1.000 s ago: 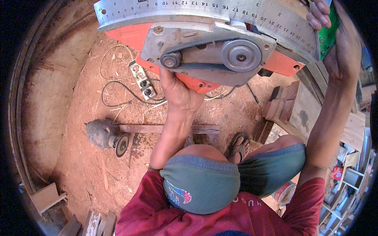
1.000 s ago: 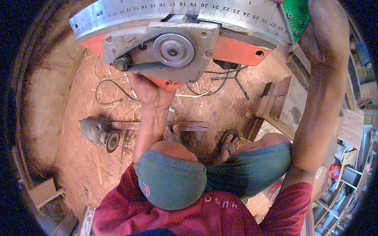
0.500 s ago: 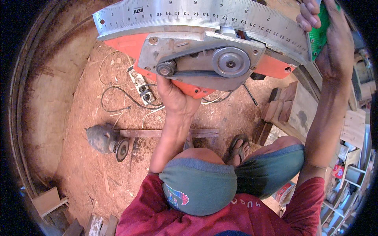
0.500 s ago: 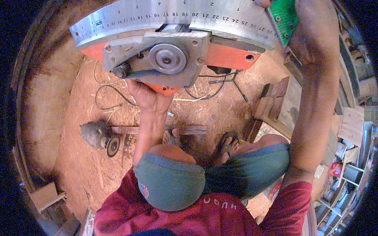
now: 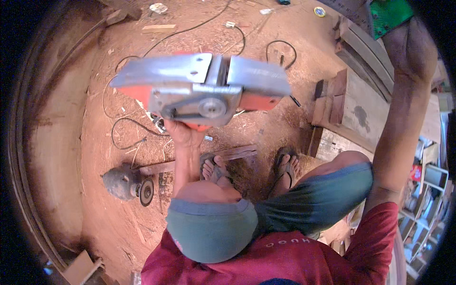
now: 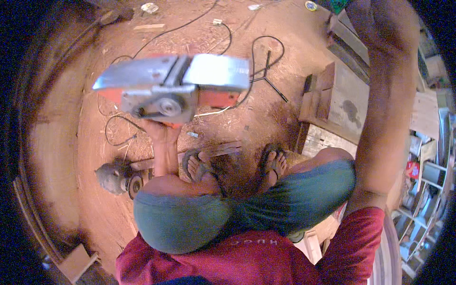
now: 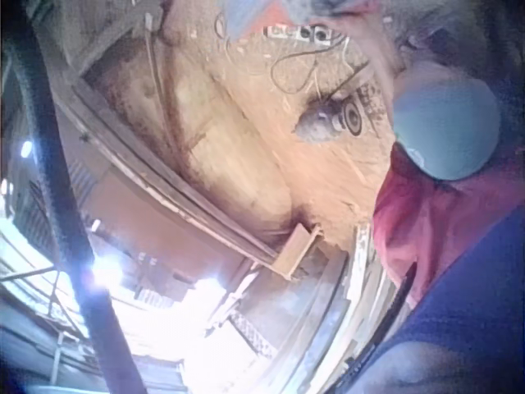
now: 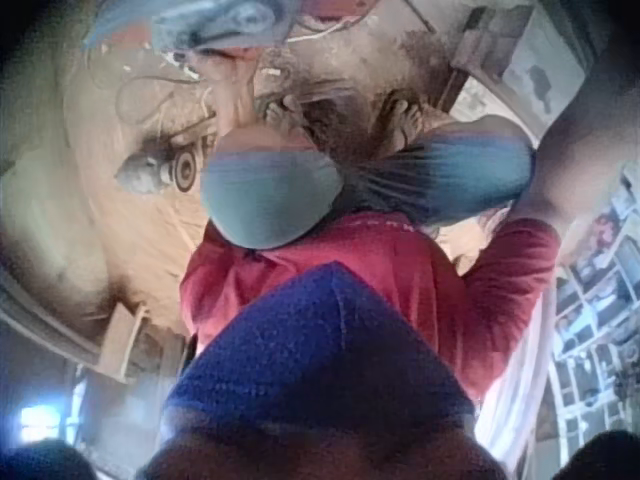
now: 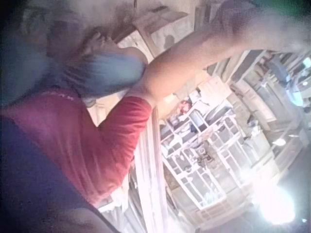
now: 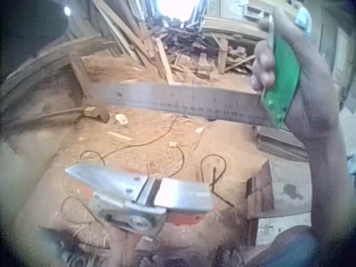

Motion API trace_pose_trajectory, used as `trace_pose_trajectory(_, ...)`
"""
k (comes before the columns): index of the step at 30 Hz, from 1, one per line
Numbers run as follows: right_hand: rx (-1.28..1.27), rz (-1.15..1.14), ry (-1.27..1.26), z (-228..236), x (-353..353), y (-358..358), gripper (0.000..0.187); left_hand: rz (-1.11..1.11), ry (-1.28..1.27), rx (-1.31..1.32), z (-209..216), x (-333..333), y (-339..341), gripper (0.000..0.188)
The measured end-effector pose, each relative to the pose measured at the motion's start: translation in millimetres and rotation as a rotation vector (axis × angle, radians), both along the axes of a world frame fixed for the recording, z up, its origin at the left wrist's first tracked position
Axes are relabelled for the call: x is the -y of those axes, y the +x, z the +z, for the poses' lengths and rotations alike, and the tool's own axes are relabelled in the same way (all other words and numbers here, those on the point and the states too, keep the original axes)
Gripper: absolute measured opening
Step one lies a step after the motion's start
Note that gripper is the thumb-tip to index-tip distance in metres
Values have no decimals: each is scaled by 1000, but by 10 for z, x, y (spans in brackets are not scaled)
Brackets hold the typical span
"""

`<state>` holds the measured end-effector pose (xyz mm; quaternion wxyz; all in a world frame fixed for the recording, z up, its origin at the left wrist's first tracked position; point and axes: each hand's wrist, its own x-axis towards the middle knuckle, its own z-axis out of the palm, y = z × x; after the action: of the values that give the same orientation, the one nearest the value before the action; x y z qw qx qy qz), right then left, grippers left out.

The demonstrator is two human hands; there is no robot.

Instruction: The person cleans a wood planer tool by hand and with a small green plastic scraper, then uses a T-handle wrench to tighten screws on the tool's base.

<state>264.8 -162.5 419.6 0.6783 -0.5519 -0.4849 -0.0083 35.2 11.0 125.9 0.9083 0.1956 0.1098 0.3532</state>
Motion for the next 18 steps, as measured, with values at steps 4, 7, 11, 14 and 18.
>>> trace_pose_trajectory(4,11,-18,-535,-689,266,357,34,-36,-85,-247,-749,-42,-313,64)
trace_pose_trajectory(7,215,61,-932,-1415,58,-133,62,-111,-113,-345,-1216,-10,-413,61)
trace_pose_trajectory(11,393,141,-1159,-2276,219,-323,69,-281,-143,-475,-1628,68,-450,61)
trace_pose_trajectory(14,404,156,-1188,-2568,297,-366,83,-318,-107,-580,-1727,51,-391,66)
trace_pose_trajectory(18,363,231,-1339,-3100,477,-261,90,-340,-96,-540,-1909,95,-310,67)
